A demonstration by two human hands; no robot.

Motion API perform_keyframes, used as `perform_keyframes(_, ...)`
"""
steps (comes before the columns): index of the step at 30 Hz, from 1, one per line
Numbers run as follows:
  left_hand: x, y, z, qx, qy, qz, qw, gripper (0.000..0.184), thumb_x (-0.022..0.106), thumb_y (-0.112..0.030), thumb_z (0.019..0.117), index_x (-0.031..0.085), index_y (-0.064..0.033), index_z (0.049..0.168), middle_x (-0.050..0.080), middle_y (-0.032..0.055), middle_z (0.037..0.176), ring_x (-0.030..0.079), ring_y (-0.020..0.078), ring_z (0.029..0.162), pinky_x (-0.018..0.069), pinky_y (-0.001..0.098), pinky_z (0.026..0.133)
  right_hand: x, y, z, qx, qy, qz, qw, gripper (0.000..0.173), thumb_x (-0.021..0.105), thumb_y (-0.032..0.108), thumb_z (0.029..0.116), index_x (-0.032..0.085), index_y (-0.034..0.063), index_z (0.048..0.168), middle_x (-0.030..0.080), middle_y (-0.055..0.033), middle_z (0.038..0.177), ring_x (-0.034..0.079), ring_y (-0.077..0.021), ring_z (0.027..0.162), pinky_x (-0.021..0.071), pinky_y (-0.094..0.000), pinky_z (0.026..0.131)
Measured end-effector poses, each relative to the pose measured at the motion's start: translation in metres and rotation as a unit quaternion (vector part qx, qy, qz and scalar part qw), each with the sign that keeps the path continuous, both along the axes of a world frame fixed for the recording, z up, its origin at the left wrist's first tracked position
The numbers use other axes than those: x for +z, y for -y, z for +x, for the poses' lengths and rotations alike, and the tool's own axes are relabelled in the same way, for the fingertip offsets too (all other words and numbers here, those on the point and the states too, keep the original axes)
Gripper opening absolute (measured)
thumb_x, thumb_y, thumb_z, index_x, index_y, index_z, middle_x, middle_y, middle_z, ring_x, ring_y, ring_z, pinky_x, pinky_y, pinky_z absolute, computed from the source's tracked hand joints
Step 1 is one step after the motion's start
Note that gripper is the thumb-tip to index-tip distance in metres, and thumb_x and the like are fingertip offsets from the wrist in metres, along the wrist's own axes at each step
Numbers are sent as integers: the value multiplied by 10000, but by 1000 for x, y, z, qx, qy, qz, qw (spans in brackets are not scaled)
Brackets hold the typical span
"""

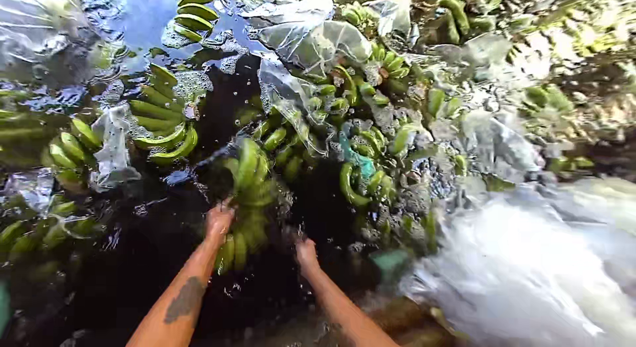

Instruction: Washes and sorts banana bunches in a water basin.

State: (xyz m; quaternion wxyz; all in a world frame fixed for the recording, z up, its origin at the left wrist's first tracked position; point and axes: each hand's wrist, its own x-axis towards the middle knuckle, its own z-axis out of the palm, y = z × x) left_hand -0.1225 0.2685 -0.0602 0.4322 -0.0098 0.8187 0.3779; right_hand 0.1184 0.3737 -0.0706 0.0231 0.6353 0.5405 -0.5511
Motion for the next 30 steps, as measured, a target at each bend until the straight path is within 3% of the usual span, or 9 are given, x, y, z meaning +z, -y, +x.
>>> perform_keyframes(3,6,56,8,96,174,186,962,402,431,-287,1103,517,-24,1395,681,120,1190,677,184,1052,580,399,918,-16,13,-7,-17,-34,2,999,464,408,254,1114,495,-44,1459,566,-256,1427,556,-315,1328,440,-473,1137)
perform_keyframes(7,8,112,28,101,162,98,977,558,175,-393,1131,492,-34,1416,641,131,1246,623,186,1111,538,409,947,-20,28,-6,-79,-31,-133,987,593,351,453,1115,480,-5,1468,572,-246,1404,577,-340,1272,481,-546,1055)
perform_keyframes(11,39,146,37,-38,142,-149,978,456,300,-185,1137,392,101,1480,441,301,1505,446,349,1401,337,469,1173,-11,47,2,-130,-24,-238,962,634,404,526,1083,418,74,1527,564,-210,1401,589,-310,1194,503,-521,971)
perform_keyframes(13,43,155,37,-44,125,-151,980,455,302,-190,1136,396,82,1488,452,281,1507,458,321,1401,353,435,1173,-9,55,-3,-151,6,-244,958,556,480,504,1067,534,74,1415,644,-147,1138,612,-232,921,531,-444,799)
perform_keyframes(16,-5,166,34,-35,76,-95,992,487,304,-248,1133,428,81,1470,476,298,1471,466,356,1375,354,486,1163,-13,67,-2,-136,-46,-250,958,338,550,394,1064,610,71,1143,451,39,622,393,-62,470,384,-236,457)
perform_keyframes(19,-16,166,29,62,109,-27,992,530,407,-432,1095,593,6,1329,678,189,1197,665,262,1095,544,483,962,-3,63,8,-60,-62,-244,966,266,627,251,1034,640,26,1177,477,29,620,385,-55,457,375,-225,449)
perform_keyframes(23,14,170,57,139,226,70,962,440,496,-281,1063,451,-21,1414,685,121,1092,690,172,941,592,389,846,16,58,13,18,-101,-199,975,310,628,209,1030,600,14,1268,547,0,742,395,-33,482,373,-210,449)
perform_keyframes(27,14,149,84,120,194,26,973,480,702,-138,948,525,30,1362,688,182,1135,691,231,1000,581,430,894,26,56,10,137,-79,-56,986,458,670,287,986,576,-16,1317,669,-167,1178,655,-206,982,551,-405,866)
perform_keyframes(30,5,134,95,31,93,8,995,491,786,-148,872,594,77,1264,675,222,1192,663,276,1116,528,461,1006,44,53,7,159,-104,-15,982,370,662,299,981,630,-6,1189,666,-105,999,615,-148,775,525,-340,684)
